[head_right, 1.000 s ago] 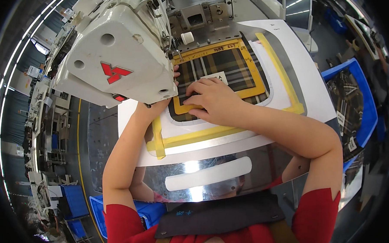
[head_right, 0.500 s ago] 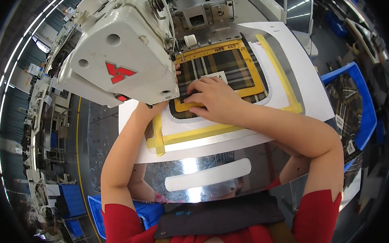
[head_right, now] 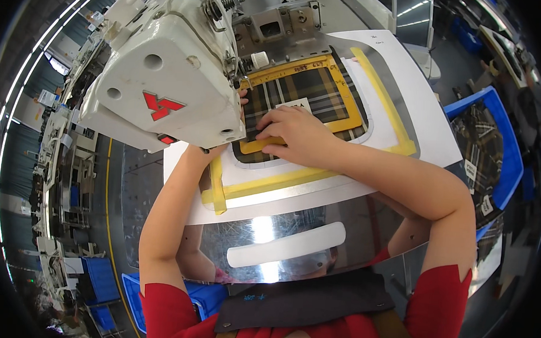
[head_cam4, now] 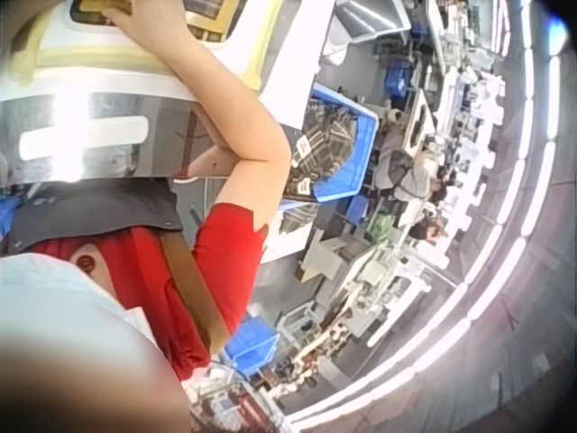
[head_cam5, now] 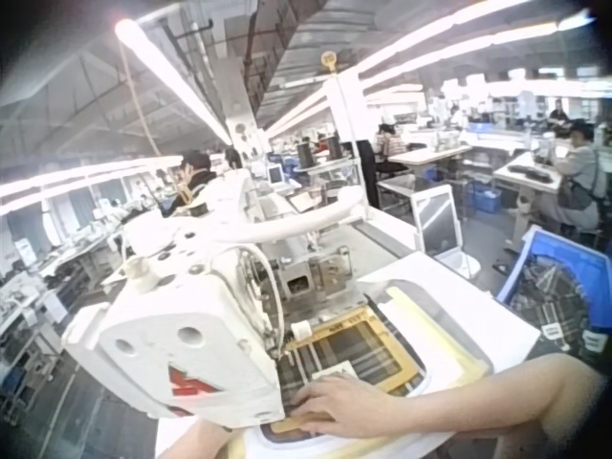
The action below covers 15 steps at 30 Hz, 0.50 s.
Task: Load fabric pieces and labels into an automated industrial sewing/pattern machine and remove the finished products.
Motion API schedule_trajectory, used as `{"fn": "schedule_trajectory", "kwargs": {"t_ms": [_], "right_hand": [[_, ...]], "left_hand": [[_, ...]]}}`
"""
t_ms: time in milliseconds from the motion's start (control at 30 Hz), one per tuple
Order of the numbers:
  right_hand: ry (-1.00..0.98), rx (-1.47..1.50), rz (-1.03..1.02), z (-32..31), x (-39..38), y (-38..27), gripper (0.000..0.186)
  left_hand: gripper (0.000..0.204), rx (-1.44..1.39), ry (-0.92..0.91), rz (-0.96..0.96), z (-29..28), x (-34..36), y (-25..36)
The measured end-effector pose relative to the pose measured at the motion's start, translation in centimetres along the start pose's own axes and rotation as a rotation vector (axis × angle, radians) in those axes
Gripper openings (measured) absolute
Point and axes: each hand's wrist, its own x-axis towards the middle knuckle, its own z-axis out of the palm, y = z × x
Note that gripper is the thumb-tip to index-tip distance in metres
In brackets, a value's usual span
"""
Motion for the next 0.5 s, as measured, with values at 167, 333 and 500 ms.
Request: {"fn": "schedule_trajectory", "kwargs": {"t_ms": [167,333,500], "right_hand": [[-0.079,0.021,0.069,-0.3,0.5,-0.4,0.023],[-0.108,0.049,0.014,-2.0,0.7,-1.4,0.019],[-0.157,-0.027,0.058,-3.5,3.8,0.9,0.024]], "left_hand": [[0.043,0.050,0.008,-0.053,-0.3,0.2,-0.1],[0.040,0.021,0.005,-0.026,-1.0,0.0,0.2],[0.031,0.029,-0.025,0.000,-2.2,-1.1,-0.4]]}}
